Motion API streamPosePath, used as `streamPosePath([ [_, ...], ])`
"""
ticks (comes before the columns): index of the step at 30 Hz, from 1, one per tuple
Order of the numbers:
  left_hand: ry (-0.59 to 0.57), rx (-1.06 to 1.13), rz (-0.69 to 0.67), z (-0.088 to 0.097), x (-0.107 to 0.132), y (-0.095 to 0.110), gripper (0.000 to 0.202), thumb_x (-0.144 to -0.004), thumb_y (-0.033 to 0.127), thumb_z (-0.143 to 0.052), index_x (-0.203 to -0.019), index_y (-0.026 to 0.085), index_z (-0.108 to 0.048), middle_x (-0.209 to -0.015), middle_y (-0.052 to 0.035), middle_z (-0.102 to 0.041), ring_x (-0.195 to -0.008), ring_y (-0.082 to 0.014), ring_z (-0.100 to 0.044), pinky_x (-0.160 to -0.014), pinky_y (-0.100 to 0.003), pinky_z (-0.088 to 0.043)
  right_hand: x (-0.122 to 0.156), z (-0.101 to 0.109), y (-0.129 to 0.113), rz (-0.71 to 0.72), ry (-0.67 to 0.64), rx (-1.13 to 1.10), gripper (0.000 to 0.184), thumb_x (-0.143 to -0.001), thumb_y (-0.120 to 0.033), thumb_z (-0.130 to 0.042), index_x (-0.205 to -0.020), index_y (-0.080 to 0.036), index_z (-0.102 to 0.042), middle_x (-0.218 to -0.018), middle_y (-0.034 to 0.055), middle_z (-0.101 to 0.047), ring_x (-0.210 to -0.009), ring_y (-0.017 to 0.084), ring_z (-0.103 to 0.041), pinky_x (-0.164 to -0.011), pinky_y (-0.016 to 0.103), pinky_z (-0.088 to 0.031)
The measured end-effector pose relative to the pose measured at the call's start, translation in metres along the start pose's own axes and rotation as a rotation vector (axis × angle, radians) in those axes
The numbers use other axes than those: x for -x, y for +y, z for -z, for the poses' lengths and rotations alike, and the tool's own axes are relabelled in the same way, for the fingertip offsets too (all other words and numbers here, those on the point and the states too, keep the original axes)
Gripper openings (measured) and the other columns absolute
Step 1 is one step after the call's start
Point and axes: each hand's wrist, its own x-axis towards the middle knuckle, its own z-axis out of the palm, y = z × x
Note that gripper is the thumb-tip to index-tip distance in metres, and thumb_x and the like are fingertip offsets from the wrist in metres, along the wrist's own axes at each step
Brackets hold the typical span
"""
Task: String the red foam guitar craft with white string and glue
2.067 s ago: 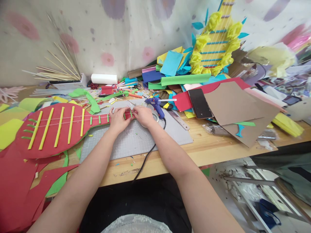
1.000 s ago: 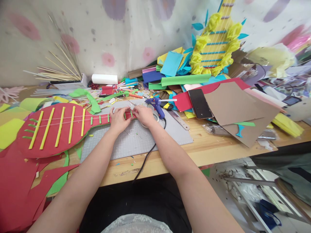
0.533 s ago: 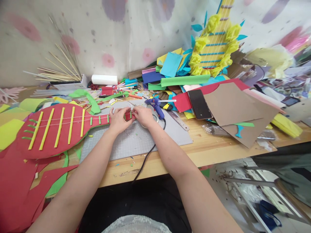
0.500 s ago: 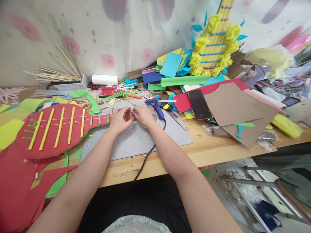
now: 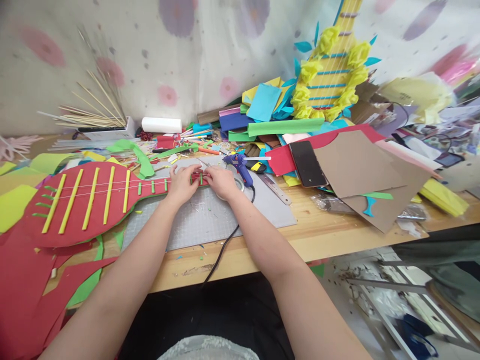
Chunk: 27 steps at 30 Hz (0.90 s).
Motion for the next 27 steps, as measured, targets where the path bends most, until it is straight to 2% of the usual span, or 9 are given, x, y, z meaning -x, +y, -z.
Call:
streamPosePath([
  [8, 0.023, -0.001, 0.007, -0.006, -0.003, -0.002, 0.036, -0.081, 0.018, -0.048, -0.116, 0.023, -0.054, -0.109, -0.0032, -0.068, -0.107, -0.0209, -0.057, -0.112, -0.047, -0.014, -0.003, -0.006, 0.002, 0.005, 0.040, 0.018, 0.021, -0.088, -0.026, -0.047, -0.095, -0.021, -0.065, -0.098, 0.0040, -0.068, -0.088, 0.019, -0.060, -0.070, 0.027, -0.038],
  [15, 0.055, 0.000, 0.024, -0.009, -0.003, -0.001, 0.034, -0.081, 0.019, -0.050, -0.114, 0.025, -0.055, -0.105, -0.0010, -0.069, -0.106, -0.0216, -0.057, -0.112, -0.048, -0.015, -0.003, -0.004, 0.001, 0.018, 0.042, -0.004, 0.020, -0.087, -0.026, -0.047, -0.094, -0.020, -0.065, -0.096, 0.0039, -0.068, -0.089, 0.018, -0.060, -0.071, 0.027, -0.038],
  [27, 0.073, 0.004, 0.005, -0.011, -0.002, -0.003, 0.033, -0.080, 0.017, -0.049, -0.112, 0.024, -0.055, -0.109, -0.0018, -0.068, -0.106, -0.0218, -0.057, -0.112, -0.048, -0.015, -0.003, -0.001, -0.005, 0.009, -0.015, 0.055, 0.024, -0.089, -0.025, -0.043, -0.097, -0.019, -0.065, -0.100, 0.0061, -0.067, -0.092, 0.020, -0.059, -0.072, 0.028, -0.037],
])
